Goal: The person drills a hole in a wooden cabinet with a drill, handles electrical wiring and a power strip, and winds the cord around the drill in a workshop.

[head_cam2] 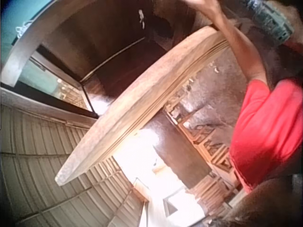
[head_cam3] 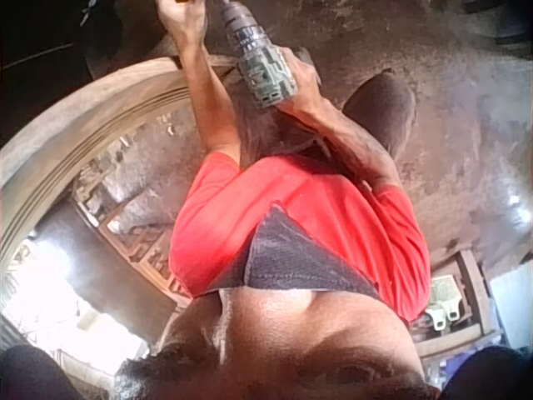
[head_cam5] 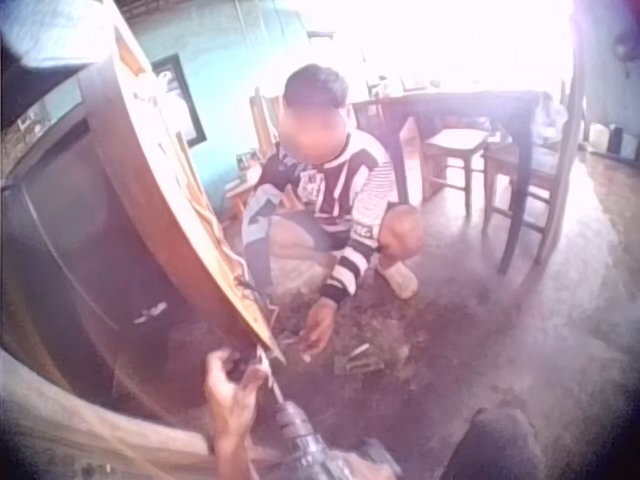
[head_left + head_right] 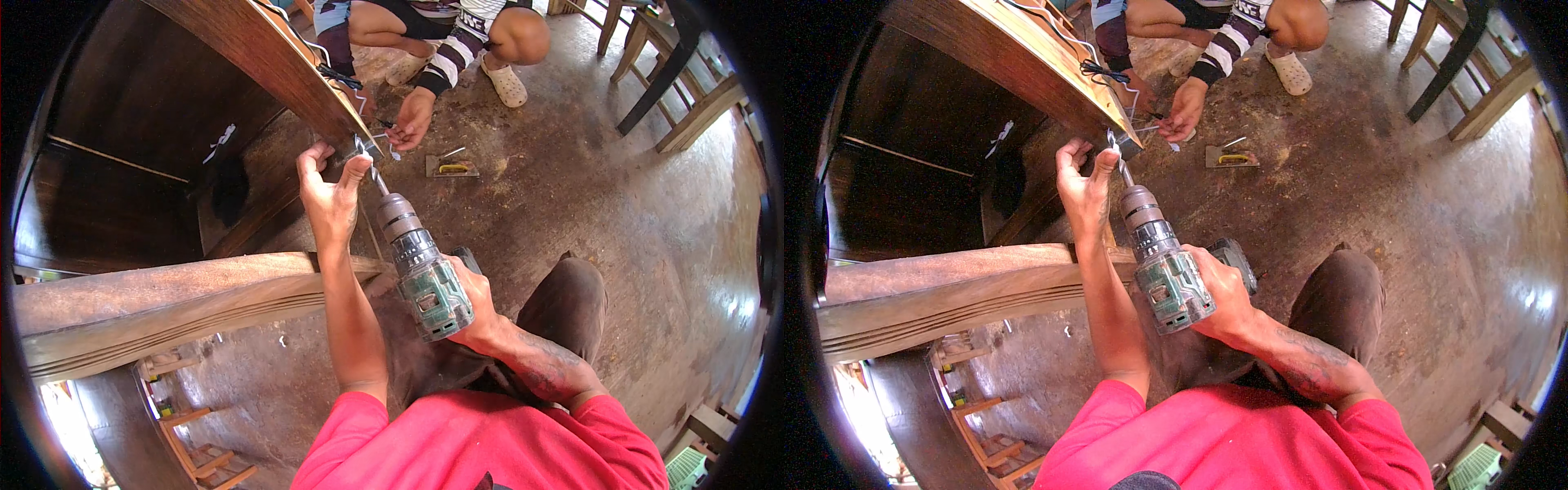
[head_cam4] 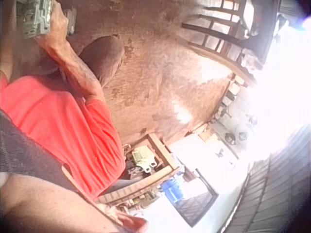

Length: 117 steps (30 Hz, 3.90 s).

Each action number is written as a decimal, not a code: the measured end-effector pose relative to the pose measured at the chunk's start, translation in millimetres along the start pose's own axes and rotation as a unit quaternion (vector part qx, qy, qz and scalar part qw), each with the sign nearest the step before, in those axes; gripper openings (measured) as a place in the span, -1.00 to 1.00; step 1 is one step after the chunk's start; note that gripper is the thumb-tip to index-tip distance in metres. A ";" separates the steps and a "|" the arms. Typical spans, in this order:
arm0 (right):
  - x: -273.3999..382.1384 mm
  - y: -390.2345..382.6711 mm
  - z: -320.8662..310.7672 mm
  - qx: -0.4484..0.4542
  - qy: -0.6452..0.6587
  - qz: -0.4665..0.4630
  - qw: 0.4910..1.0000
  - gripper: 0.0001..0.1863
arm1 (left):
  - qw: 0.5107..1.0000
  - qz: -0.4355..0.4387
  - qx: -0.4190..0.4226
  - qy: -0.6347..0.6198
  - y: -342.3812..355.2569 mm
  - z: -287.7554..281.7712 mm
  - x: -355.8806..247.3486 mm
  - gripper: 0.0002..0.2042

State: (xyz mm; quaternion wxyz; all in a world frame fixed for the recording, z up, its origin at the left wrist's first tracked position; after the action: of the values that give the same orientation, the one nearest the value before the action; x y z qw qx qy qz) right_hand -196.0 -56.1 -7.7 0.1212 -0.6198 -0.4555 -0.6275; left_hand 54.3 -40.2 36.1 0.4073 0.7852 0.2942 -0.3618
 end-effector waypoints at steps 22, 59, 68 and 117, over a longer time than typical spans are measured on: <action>-5.1 -0.9 5.8 -0.031 0.010 0.059 0.998 -0.31 | 0.848 0.082 -0.105 0.513 12.1 5.5 1.5 -0.68; 15.0 9.2 6.2 -0.070 0.058 0.081 0.993 -0.60 | 0.866 0.066 -0.079 0.490 19.0 10.0 -4.9 -0.70; 18.2 6.7 7.1 -0.073 0.054 0.067 0.994 -0.66 | 0.865 0.016 -0.028 0.501 16.3 8.4 -0.5 -0.66; 12.0 3.2 12.3 -0.041 0.036 0.083 0.995 -0.62 | 0.870 0.012 -0.036 0.491 16.0 7.8 2.9 -0.69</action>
State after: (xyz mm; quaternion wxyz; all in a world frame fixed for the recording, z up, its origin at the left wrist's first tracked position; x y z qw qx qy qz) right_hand -187.9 -44.1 2.1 0.1641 -0.6370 -0.3716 -0.6551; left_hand 65.5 -54.3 37.4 0.2430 0.8499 0.4596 0.0861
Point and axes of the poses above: each hand's wrist, its own y-axis towards the middle knuckle, its own z-axis out of the palm, x = y × z, the point moved 8 cm from there along y, towards the middle knuckle, and after that the axes turned 7 degrees about y, right-handed, at the moved point
